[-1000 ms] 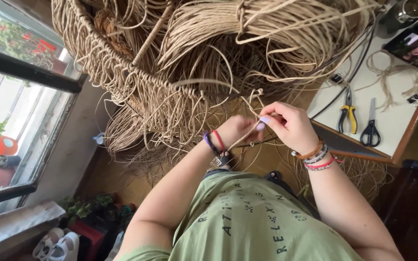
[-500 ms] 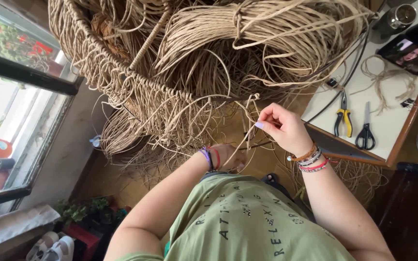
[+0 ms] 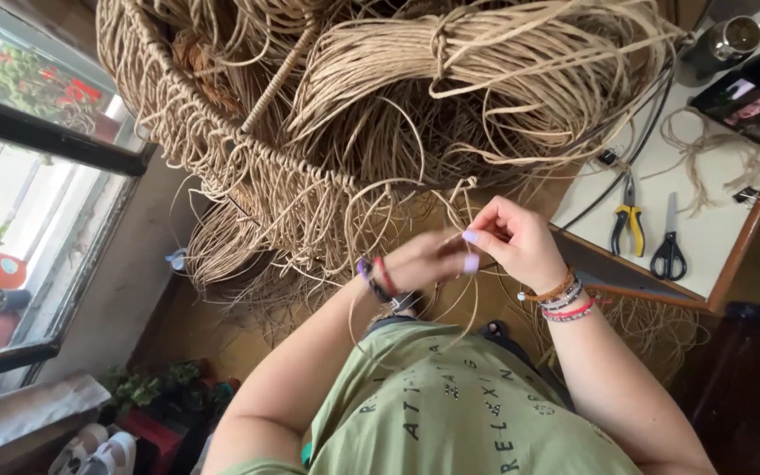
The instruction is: Weaving rattan strips into a large circular frame to create a furniture piece or decorative item.
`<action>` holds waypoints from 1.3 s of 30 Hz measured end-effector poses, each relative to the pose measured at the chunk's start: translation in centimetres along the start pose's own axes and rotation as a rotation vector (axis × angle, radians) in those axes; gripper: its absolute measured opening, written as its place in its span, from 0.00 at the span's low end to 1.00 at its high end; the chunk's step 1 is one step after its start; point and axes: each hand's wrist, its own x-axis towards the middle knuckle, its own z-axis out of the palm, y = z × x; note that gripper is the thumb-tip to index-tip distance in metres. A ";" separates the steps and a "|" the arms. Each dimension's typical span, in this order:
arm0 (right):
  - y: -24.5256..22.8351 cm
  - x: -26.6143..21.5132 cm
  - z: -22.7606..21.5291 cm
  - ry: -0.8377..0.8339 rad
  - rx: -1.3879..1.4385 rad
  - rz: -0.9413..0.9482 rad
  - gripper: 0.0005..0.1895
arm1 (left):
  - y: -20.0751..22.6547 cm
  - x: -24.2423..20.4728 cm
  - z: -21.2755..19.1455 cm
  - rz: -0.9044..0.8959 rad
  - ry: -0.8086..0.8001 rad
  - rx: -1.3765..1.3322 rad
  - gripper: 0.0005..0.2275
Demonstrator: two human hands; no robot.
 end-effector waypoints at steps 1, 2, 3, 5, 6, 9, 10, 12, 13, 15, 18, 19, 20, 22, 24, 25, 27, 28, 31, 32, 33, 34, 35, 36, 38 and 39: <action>-0.1 0.1 0.1 -0.002 0.004 0.000 0.04 | -0.9 0.1 0.0 -0.004 0.002 0.001 0.10; -0.2 0.2 -0.1 -0.009 0.030 0.011 0.03 | -1.7 0.4 0.2 0.026 -0.011 0.034 0.12; -0.4 0.3 -0.3 -0.016 0.057 0.022 0.03 | -2.5 0.7 0.3 0.056 -0.024 0.068 0.15; 0.0 0.5 -0.2 -0.017 0.060 0.020 0.04 | -12.7 0.4 0.6 0.207 -0.117 0.747 0.13; 0.4 0.4 -0.1 -0.017 0.066 0.026 0.04 | -17.5 0.2 0.8 0.349 -0.214 1.423 0.12; 0.8 0.2 0.5 -0.007 0.119 0.027 0.05 | -0.7 -0.1 -0.5 -0.069 -0.173 0.415 0.19; -0.1 0.2 0.7 -0.011 0.122 0.026 0.05 | -0.8 0.0 -0.3 -0.072 -0.170 0.415 0.19; -2.1 0.1 0.8 -0.004 0.149 0.018 0.03 | -0.8 0.4 0.2 -0.033 0.086 0.001 0.12; -1.3 0.0 0.7 -0.004 0.147 0.020 0.03 | -7.2 0.6 1.4 -0.033 0.085 -0.001 0.12; 0.4 0.4 0.4 -0.013 0.155 0.038 0.04 | -18.8 0.6 2.7 0.352 -0.215 1.436 0.10; 0.3 0.2 0.6 0.007 0.181 0.033 0.05 | -3.2 -0.6 -0.2 0.056 -0.153 0.411 0.24; 0.1 0.5 0.7 0.005 0.183 0.030 0.05 | -2.7 -0.3 -0.7 0.054 -0.151 0.414 0.24; 0.0 0.4 0.7 0.008 0.207 0.024 0.04 | -2.3 -0.1 -0.8 0.037 -0.038 0.192 0.16; -0.1 0.2 0.5 0.011 0.228 0.014 0.04 | -5.9 0.4 0.3 0.023 0.077 -0.028 0.11; 0.1 0.0 0.6 0.001 0.231 0.034 0.04 | -13.9 0.6 2.4 -0.386 -0.059 0.590 0.16; 0.1 0.1 0.6 -0.001 0.229 0.033 0.04 | -9.5 0.1 1.4 -0.385 -0.057 0.590 0.16; 0.3 0.2 0.7 0.003 0.230 0.022 0.05 | -0.8 -1.2 -0.4 -0.047 -0.150 0.350 0.15; 0.2 0.3 0.9 0.004 0.232 0.025 0.05 | -1.2 -0.9 -0.8 -0.049 -0.152 0.349 0.15; 0.2 -0.3 1.0 0.015 0.268 0.025 0.05 | -4.7 -0.4 0.0 -0.047 0.065 -0.058 0.12; 0.5 -0.1 1.1 0.020 0.285 0.025 0.06 | -7.3 -0.2 0.4 -0.170 -0.119 0.291 0.12; 0.7 0.1 1.2 0.024 0.303 0.024 0.06 | -10.0 0.0 0.7 -0.296 -0.300 0.639 0.12; 0.7 0.1 1.2 0.023 0.304 0.033 0.06 | -6.5 -0.4 0.1 -0.299 -0.305 0.632 0.12; 0.7 0.0 1.2 0.026 0.313 0.035 0.06 | -3.0 -0.8 -0.4 -0.188 -0.216 0.441 0.14; 0.7 0.2 1.3 0.027 0.323 0.026 0.06 | 0.5 -1.2 -1.4 -0.076 -0.120 0.257 0.17; 1.1 0.2 1.4 0.033 0.318 0.021 0.06 | 0.0 -1.1 -1.1 0.004 -0.026 0.115 0.15; 1.2 0.2 1.3 0.041 0.311 0.017 0.06 | -0.1 -1.0 -1.0 0.086 0.065 -0.028 0.13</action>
